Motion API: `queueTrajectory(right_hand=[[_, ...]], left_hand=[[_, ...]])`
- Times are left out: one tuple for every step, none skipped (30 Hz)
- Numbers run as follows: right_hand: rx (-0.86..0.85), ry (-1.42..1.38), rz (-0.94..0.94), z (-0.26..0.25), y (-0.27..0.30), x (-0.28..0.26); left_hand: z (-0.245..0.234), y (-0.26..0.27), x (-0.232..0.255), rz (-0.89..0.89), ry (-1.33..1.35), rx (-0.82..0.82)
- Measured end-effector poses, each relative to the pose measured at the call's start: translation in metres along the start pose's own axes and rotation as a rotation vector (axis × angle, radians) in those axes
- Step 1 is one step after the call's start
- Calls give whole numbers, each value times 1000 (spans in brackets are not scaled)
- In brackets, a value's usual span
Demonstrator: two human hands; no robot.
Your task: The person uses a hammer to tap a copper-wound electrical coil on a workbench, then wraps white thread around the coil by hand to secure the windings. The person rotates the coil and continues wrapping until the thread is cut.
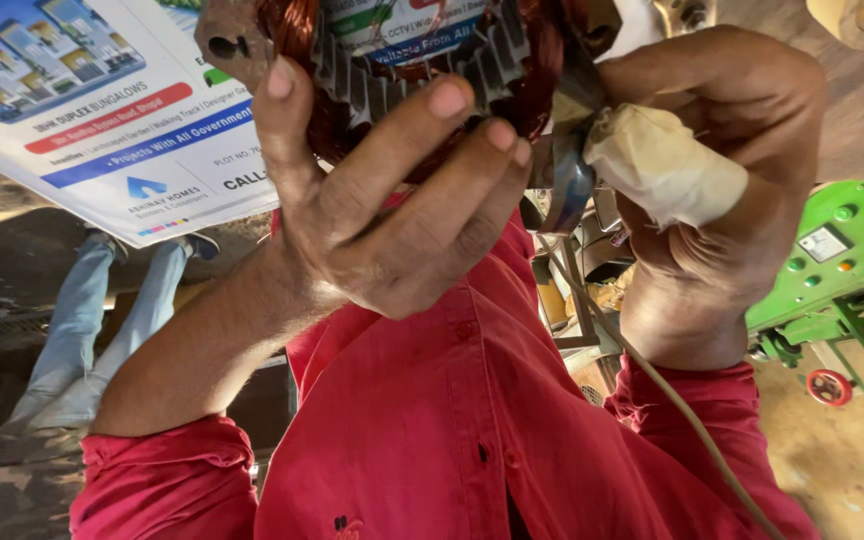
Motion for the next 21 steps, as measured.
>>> queueTrajectory(right_hand=[[-52,27,-12,2,-3,1],[-55,54,-10,0,-3,3],[-59,82,-6,-3,-2,5],[-66,109,-13,-4,0,6],[-66,124,-16,-7,1,7],[-65,137,-22,-8,3,8],[-67,152,-24,-10,5,9],[-66,164,-29,-12,6,10],[-66,176,-36,-12,8,11],[-66,183,-41,-13,8,12],[-68,193,-48,-14,9,12],[-66,203,-54,-14,9,13],[-68,216,-60,-14,8,13],[-70,226,-66,-13,8,14],[-71,237,-78,-11,7,14],[-72,251,-86,-9,7,15],[-71,261,-96,-7,7,14],[-70,268,-106,-5,7,15],[-68,284,-115,-3,7,15],[-62,280,-121,-1,7,17],[-56,277,-125,1,8,18]], left_hand=[[1,2,0,3,14,0],[0,4,-1,7,28,0],[1,5,-1,8,46,17],[0,7,-1,9,59,40],[0,8,-2,12,70,63],[1,9,-4,15,76,91],[1,9,-5,20,82,113],[1,10,-5,25,87,136],[0,9,-6,32,90,151],[-1,9,-7,23,102,165],[-2,8,-9,14,112,180],[-4,7,-12,-10,132,194],[-6,6,-15,-26,150,202],[-8,5,-18,-42,168,210],[-10,5,-21,-48,184,214],[-12,4,-23,-45,192,221],[-15,4,-26,-41,198,228],[-16,4,-28,-28,195,238],[-18,4,-30,-22,209,231],[-20,5,-32,-15,224,225],[-22,6,-34,-16,255,202]])
Point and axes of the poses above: each hand's wrist, its own y-axis away from the middle knuckle, its own z-axis out of the palm, x = y × z, the point moved 10 cm from there along -y, towards the middle knuckle, and after that the axes turned 2 degrees about -z, right-handed, at the moved point
